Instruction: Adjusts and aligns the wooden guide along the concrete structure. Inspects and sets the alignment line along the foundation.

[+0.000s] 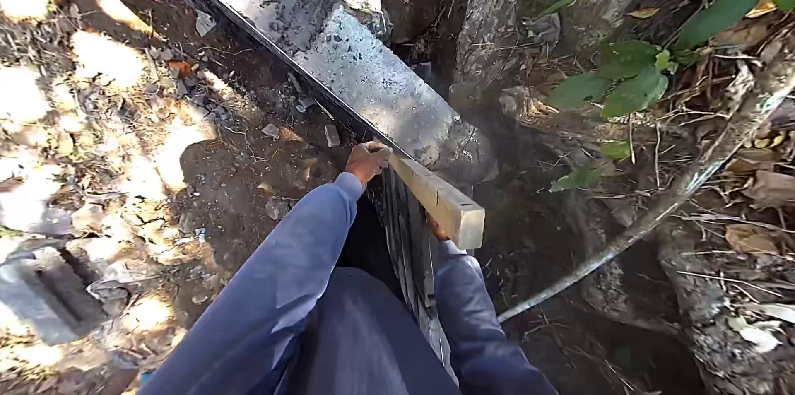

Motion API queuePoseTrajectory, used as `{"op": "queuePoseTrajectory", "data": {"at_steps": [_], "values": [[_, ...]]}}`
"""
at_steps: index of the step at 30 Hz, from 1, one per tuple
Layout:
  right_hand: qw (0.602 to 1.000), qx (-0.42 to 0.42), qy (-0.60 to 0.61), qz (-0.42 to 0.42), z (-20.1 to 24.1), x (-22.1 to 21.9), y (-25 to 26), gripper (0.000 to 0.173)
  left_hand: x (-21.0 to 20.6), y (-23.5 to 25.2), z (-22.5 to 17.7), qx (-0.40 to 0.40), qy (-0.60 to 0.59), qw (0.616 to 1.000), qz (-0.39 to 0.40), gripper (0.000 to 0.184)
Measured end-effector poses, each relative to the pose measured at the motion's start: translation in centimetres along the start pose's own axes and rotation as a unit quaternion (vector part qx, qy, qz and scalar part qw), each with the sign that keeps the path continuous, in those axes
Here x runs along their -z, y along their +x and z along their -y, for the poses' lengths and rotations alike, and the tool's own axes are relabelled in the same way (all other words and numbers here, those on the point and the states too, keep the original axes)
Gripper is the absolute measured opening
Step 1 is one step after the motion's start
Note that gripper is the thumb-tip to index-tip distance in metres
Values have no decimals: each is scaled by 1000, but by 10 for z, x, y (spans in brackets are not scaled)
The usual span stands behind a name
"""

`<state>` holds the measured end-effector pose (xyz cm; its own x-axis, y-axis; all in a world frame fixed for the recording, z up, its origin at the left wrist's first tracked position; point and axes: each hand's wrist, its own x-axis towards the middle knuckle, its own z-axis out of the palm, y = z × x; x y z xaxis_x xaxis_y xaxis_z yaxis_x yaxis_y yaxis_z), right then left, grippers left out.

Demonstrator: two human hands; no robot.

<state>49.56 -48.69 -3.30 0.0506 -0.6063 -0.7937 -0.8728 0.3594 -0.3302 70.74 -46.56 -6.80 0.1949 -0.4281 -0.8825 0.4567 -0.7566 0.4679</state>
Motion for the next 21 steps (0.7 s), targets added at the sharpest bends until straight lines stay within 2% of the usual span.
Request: {"op": "queuePoseTrajectory", "data": {"at_steps": [1, 2, 3, 4, 5, 8, 11, 16, 21], "values": [[1000, 24, 1, -6, 5, 3, -5, 31, -2, 0, -1, 10, 12, 1000, 2, 26], [987, 135, -13, -82, -8, -7, -2, 27, -4, 0, -4, 16, 31, 999, 6, 27], [940, 271, -20, -207, -25, -23, 14, 25, -5, 0, -10, 18, 53, 998, 11, 29], [989, 135, -42, -52, 10, 7, -4, 27, -7, -5, -15, 21, 72, 997, 19, 30], [996, 81, -25, -23, 22, 14, -9, 27, -9, -9, -14, 24, 87, 996, 25, 31], [992, 98, 30, -76, 18, 6, -3, 24, -13, -7, -16, 14, 108, 993, 38, 36], [994, 80, 41, -67, 19, 4, -1, 23, -18, -6, -17, 35, 86, 995, 33, 33], [989, 102, 44, -100, 13, -4, 2, 19, -28, 3, -20, 74, 17, 997, -13, 22], [984, 121, 56, -114, 13, -8, 5, 18, -28, 1, -19, 75, 7, 997, -22, 19]]}}
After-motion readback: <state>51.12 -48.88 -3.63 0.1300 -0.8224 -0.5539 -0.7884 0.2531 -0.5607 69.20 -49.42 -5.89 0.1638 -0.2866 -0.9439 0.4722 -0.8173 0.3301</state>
